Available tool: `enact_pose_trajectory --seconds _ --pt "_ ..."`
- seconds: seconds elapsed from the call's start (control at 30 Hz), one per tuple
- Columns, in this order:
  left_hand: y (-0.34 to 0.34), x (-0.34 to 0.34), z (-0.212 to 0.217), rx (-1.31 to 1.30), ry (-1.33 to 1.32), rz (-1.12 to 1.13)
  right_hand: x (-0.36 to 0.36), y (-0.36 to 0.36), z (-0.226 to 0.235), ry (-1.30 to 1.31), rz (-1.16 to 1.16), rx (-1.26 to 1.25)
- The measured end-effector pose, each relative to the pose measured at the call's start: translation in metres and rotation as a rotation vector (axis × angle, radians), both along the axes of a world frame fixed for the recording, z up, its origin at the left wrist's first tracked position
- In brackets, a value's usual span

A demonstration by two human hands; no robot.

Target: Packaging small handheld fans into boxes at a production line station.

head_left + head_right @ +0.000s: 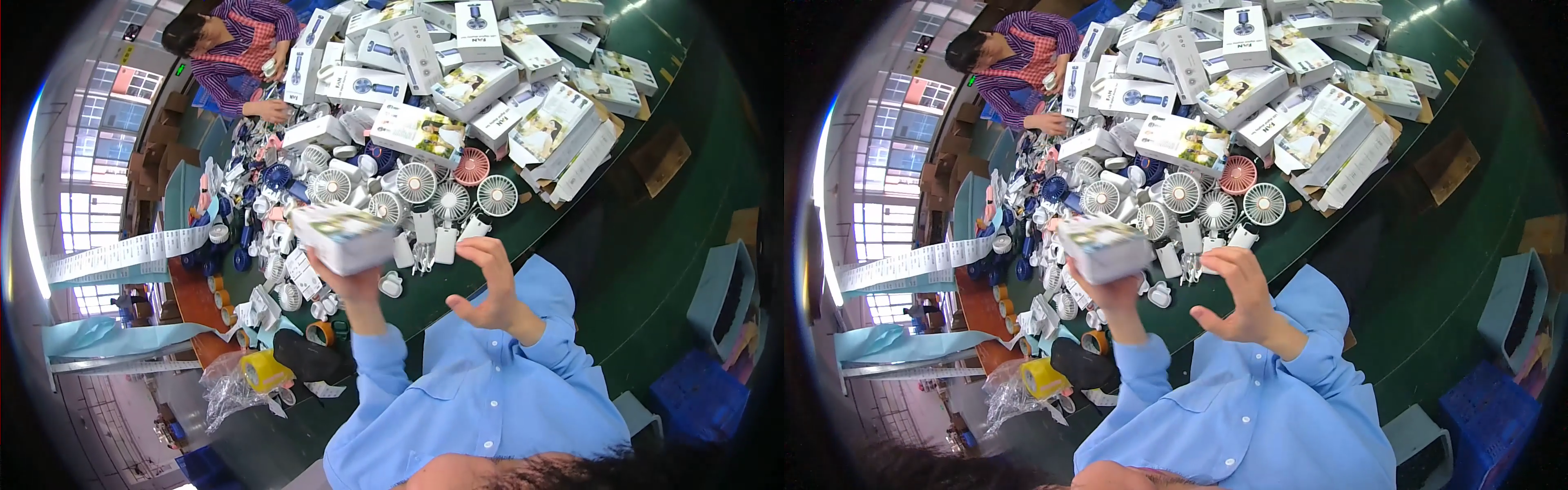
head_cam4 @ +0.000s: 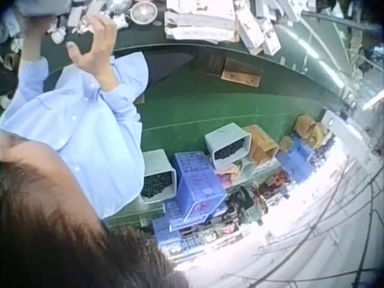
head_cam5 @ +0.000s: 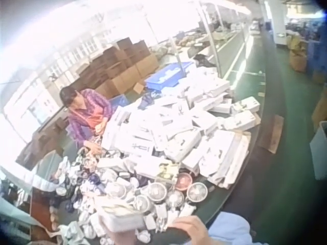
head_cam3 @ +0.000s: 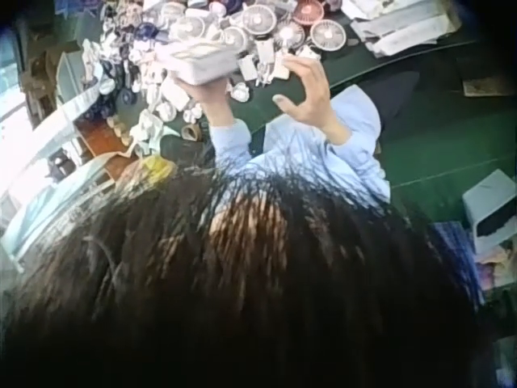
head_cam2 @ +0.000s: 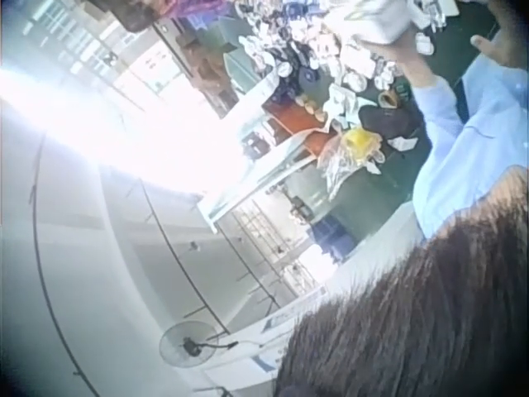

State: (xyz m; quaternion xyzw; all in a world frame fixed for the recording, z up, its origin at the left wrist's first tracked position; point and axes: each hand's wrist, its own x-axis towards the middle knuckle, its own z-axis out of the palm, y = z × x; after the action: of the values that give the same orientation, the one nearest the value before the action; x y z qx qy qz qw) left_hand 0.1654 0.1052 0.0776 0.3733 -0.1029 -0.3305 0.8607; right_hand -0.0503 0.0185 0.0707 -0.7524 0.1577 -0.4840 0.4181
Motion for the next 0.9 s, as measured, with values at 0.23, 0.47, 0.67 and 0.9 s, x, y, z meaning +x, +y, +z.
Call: enact_pose_trajectory --seconds 0.23,0.47,0.67,0.9 --pt "0.017 0.154 -0.019 -0.253 0.236 0.148 -0.043 0.001 -0.029 0.047 -0.138 0.150" --pt "0.012 0.149 -0.027 -0.365 0.426 0.105 -0.068 0.011 -0.050 0.067 -0.280 0.328" --pt "0.011 0.175 -0.040 -0.464 0.572 0.160 -0.071 0.013 -0.051 0.090 -0.320 0.397" --pt "0.009 0.163 -0.015 -0.522 0.780 0.064 -0.069 0.012 -0.056 0.060 -0.317 0.462"
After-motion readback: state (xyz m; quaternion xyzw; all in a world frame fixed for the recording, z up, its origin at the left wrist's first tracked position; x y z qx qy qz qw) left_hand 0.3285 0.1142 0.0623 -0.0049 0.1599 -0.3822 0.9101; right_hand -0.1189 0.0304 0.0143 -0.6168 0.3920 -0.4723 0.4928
